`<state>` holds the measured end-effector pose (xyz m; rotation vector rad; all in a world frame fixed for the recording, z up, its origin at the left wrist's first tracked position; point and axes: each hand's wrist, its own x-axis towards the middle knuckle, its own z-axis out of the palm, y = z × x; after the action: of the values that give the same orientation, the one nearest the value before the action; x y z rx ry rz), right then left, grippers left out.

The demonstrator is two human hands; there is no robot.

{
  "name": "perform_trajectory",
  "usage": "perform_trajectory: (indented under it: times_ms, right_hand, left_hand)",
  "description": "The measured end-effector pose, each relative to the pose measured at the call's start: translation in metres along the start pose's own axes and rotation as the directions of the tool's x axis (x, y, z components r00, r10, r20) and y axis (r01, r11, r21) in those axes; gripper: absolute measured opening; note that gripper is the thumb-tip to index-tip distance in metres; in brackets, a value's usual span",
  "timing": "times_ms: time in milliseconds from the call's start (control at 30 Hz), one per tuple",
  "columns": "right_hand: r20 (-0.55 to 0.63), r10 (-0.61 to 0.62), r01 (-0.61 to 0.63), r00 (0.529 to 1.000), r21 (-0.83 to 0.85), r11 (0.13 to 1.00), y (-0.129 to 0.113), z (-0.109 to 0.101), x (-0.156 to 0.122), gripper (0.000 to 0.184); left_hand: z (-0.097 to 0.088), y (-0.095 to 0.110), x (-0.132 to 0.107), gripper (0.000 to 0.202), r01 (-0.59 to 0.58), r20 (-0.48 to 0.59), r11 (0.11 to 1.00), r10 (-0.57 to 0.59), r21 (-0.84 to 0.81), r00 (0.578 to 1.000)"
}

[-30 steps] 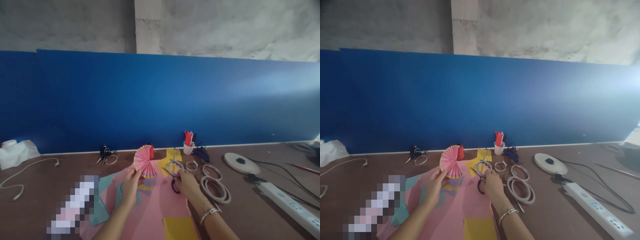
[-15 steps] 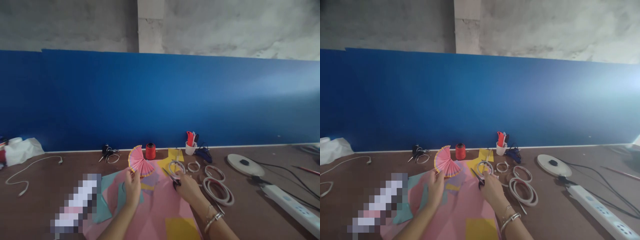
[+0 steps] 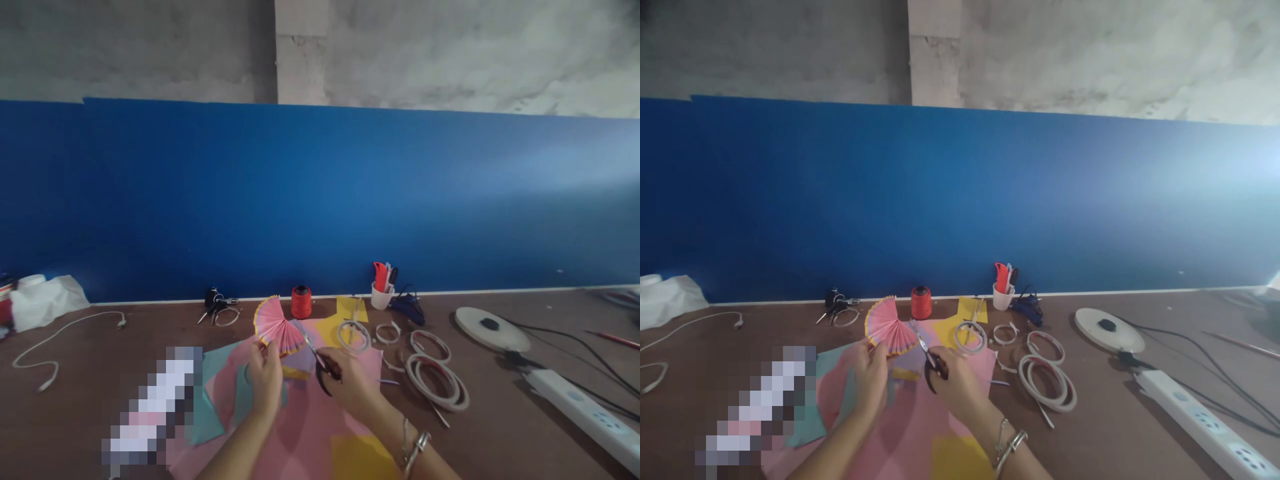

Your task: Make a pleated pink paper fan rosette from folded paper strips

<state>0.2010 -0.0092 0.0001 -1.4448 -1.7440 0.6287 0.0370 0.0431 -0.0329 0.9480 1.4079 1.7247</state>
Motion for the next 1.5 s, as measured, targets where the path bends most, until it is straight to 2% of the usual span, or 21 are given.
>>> perform_trajectory:
  times_ms: [100, 300, 467, 700, 1033, 1267, 1500]
  right_hand:
    - [0.032, -0.030, 0.033, 0.999, -0.099, 0.995, -0.0064, 0.0026, -0.0048, 0.031]
    - [0.058, -0.023, 0.033, 0.998, -0.173, 0.984, -0.0047, 0.0049, -0.0062, 0.027]
    - [0.056, -0.024, 0.034, 0.998, -0.184, 0.982, -0.0066, 0.0044, -0.0075, 0.029]
    - [0.050, -0.029, 0.039, 0.998, -0.200, 0.979, -0.0083, 0.0022, -0.0065, 0.026]
    - [0.046, -0.031, 0.039, 0.998, -0.183, 0.982, -0.0070, 0.0025, -0.0062, 0.028]
    - [0.039, -0.030, 0.036, 0.999, -0.174, 0.984, -0.0043, 0.0027, -0.0062, 0.030]
    - [0.039, -0.015, 0.021, 0.999, -0.162, 0.987, -0.0042, 0.0020, -0.0052, 0.032]
  left_hand:
    - [0.0009, -0.0002, -0.0020, 0.011, 0.019, 0.017, 0.999, -0.018, -0.028, 1.000]
    - [0.0016, 0.0012, -0.0028, 0.008, 0.055, 0.048, 0.995, -0.051, -0.081, 0.998]
    - [0.0015, 0.0004, -0.0031, 0.009, 0.039, 0.032, 0.998, -0.037, -0.050, 0.999]
    - [0.0014, 0.0005, -0.0054, 0.009, 0.036, 0.061, 0.993, -0.029, -0.110, 0.998]
    - [0.0013, 0.0063, -0.0069, 0.012, -0.039, 0.042, 0.996, 0.043, -0.086, 0.998]
    - [0.0014, 0.0040, -0.0057, 0.012, -0.012, 0.053, 0.997, 0.016, -0.071, 0.998]
    - [0.0020, 0.0054, -0.0063, 0.012, 0.043, 0.084, 0.987, -0.030, -0.154, 0.996]
